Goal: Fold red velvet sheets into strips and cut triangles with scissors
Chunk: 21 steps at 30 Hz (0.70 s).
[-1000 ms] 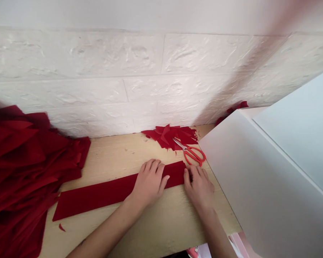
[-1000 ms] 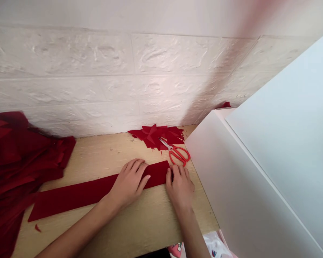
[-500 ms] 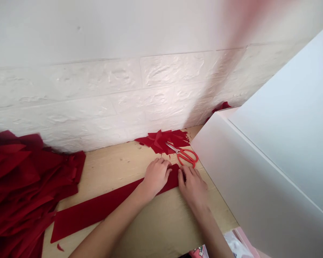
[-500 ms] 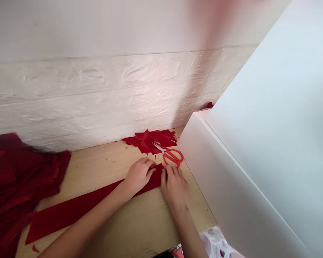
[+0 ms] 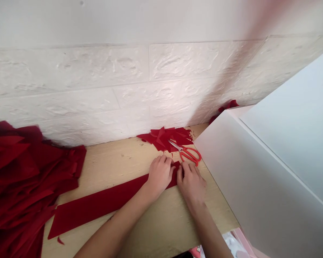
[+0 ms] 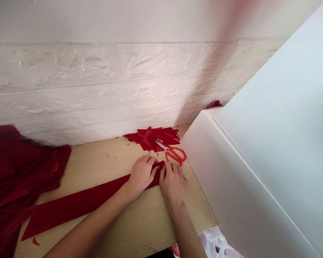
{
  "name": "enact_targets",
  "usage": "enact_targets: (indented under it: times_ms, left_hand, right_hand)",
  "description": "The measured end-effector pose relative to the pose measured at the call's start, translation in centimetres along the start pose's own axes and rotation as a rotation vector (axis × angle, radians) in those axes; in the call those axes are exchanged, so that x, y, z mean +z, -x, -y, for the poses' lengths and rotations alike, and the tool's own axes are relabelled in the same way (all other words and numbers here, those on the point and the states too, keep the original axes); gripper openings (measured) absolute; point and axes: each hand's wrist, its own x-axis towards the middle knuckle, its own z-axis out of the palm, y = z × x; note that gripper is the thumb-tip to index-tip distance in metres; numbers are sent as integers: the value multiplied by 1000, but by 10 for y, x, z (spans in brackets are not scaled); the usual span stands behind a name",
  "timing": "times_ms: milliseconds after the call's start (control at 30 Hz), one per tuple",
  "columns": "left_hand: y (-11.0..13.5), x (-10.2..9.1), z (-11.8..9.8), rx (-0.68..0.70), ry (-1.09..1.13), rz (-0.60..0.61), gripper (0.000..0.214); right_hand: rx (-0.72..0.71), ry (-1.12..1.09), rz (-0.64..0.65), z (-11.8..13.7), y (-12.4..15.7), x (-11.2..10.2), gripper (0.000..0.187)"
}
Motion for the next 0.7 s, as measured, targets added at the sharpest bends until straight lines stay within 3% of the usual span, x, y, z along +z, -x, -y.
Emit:
enact_targets:
  times_ms: [200,467,600,700]
  left_hand:
    - [5,6,1,20,-8,-22,18]
    - [2,6,-12,-94,-73,10,20]
    - [-3,7,-13,-68,-53,45,16]
    - [1,1,-9,-17,-3,47,16]
  right_hand:
    - [35,-67,-82,-1,3,4,17]
    - [-32,61,-94,0,5,4,21]
    - [-7,-9,-80,-1,7,4,23]
    - [-1,-146,-147,-7,10,7,27]
